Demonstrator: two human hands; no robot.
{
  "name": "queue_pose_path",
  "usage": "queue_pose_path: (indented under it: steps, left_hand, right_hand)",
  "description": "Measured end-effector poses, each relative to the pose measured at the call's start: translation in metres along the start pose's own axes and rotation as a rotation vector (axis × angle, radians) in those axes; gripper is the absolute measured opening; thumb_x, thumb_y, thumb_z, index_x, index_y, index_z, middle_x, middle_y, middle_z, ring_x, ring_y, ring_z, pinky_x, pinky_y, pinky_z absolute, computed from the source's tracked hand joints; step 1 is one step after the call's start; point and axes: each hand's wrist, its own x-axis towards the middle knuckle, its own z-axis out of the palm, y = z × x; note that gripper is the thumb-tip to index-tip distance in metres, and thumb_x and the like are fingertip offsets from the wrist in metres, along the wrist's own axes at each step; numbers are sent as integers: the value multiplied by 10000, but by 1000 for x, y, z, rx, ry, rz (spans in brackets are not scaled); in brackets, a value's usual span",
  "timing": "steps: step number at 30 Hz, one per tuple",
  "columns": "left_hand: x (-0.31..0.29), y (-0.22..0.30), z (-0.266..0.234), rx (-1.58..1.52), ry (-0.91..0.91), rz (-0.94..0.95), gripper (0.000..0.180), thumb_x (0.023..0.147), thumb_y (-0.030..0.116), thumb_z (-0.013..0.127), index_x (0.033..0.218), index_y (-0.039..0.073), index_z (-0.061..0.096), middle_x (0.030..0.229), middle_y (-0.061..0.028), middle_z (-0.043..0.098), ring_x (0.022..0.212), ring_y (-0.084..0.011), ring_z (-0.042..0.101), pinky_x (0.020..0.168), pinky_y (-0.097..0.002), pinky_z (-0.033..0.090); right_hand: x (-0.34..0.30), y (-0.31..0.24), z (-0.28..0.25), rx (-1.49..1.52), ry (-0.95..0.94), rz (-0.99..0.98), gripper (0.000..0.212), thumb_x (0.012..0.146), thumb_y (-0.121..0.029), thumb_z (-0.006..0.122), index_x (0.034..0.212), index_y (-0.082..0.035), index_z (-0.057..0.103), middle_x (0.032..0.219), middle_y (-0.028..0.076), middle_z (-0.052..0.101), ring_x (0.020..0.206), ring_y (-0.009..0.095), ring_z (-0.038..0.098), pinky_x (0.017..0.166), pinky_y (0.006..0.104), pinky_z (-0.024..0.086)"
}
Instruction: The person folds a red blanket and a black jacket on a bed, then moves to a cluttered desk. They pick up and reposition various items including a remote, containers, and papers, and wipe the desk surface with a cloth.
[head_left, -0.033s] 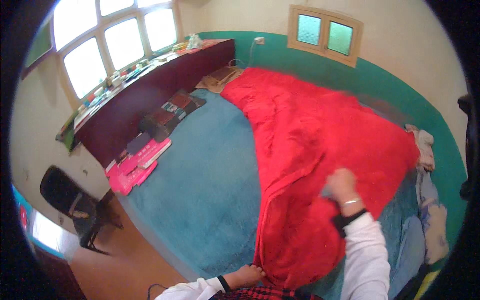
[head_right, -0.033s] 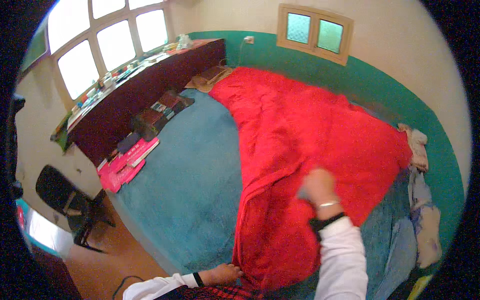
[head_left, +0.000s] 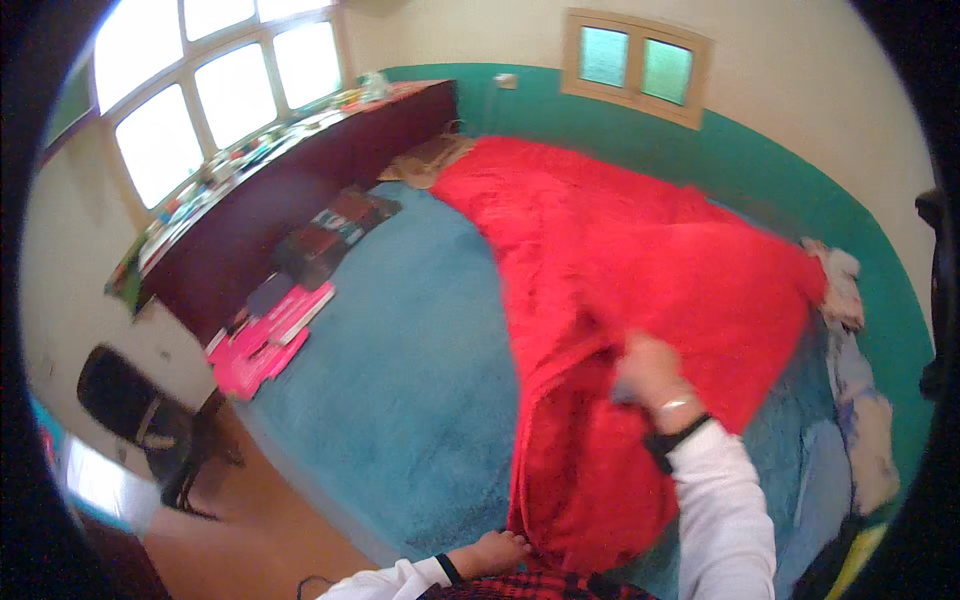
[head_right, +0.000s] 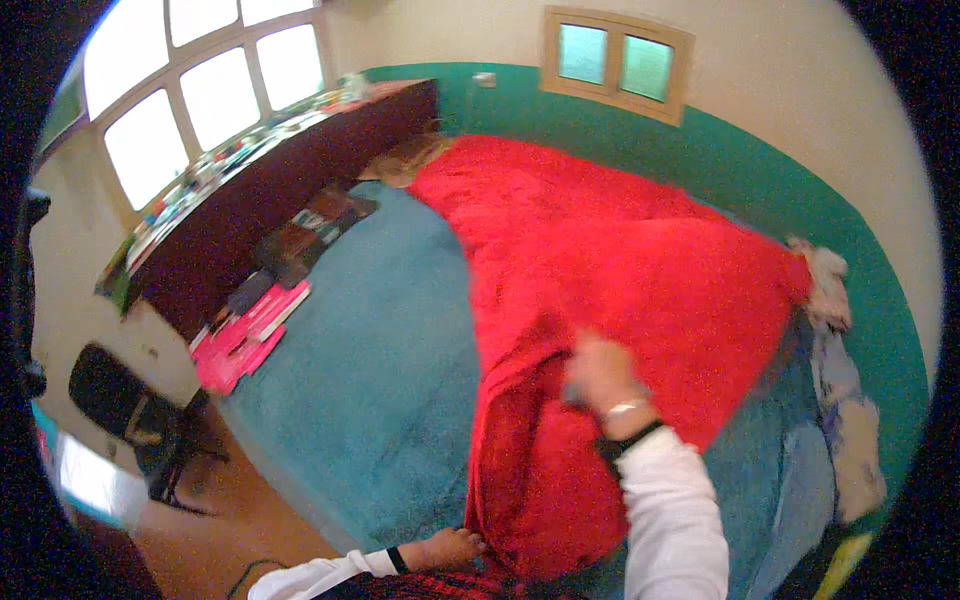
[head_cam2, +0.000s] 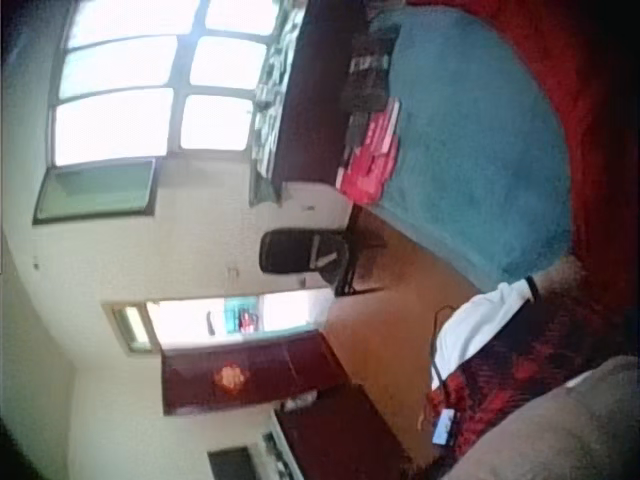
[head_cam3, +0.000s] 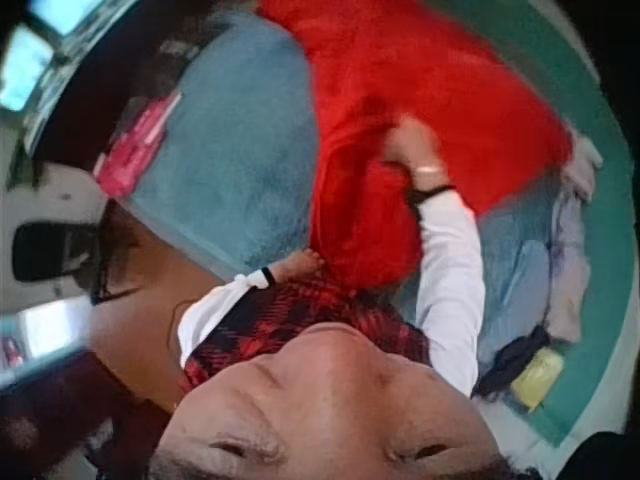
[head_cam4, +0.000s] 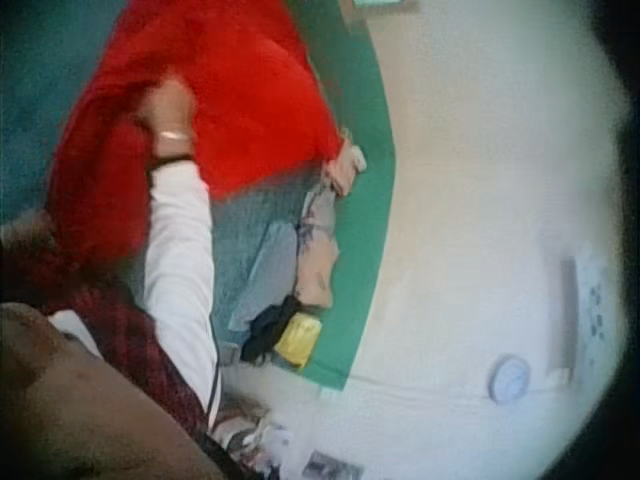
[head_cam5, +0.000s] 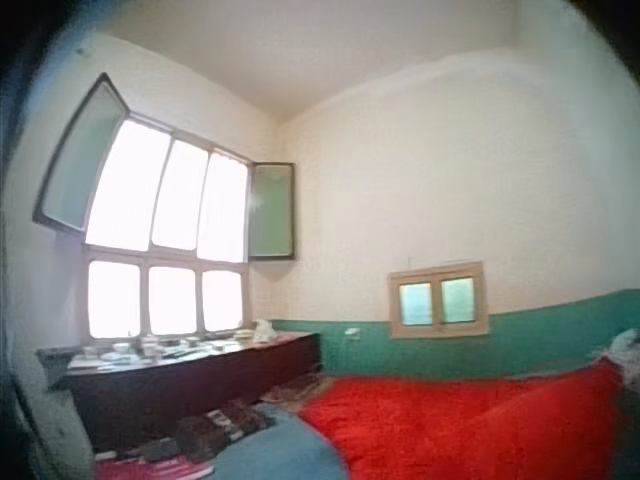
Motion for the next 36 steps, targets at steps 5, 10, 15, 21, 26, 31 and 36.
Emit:
queue_pose_path:
  steps: [5,10,15,21,26,31,36]
  left_hand:
    - [-28,-16,15,22,108,44,328,757,257,577,1029,79,534,1063,-123,569,935,-311,589,708,-446,501]
    - [-59,-20,7,16,8,-8,276,775,285,562,968,87,560,973,-135,607,879,-320,605,702,-454,497]
    - [-53,-15,-9,101,-47,130,263,760,293,566,932,93,575,890,-114,620,827,-317,613,664,-446,497]
    - [-11,14,-33,239,50,482,188,758,275,551,819,101,587,843,-112,623,805,-292,622,644,-443,499]
    - [37,69,-47,271,-12,463,192,763,268,562,822,86,573,858,-117,622,800,-310,614,668,-449,502]
    - [74,84,-25,167,373,485,380,737,238,622,1051,53,513,1110,-168,539,997,-358,529,791,-442,481]
    - [99,51,8,331,-22,227,571,665,233,677,1161,42,468,1229,-209,431,1109,-397,432,928,-445,401]
  right_hand:
    - [-56,-101,-10,132,-378,-418,655,792,-398,590,1302,-65,348,939,207,610,851,346,608,671,447,496]
    - [-136,-46,-32,246,-252,-166,523,812,-408,557,1208,-75,485,959,172,619,840,336,605,669,435,494]
    - [-295,14,-40,403,-223,334,431,815,-405,559,1127,-109,568,857,145,648,787,316,619,662,405,487]
    - [-497,6,6,913,100,1165,321,811,-281,612,959,3,633,751,65,647,668,142,580,612,292,478]
    - [-598,-46,24,948,301,1428,273,824,-253,588,876,9,650,748,57,647,646,147,574,611,286,477]
    - [-661,-95,36,1147,448,1590,415,845,-374,573,961,19,640,871,71,644,772,156,580,716,298,472]
    - [-701,-128,74,1679,-1,1262,429,873,-370,544,1162,-53,563,998,24,607,941,122,534,835,271,433]
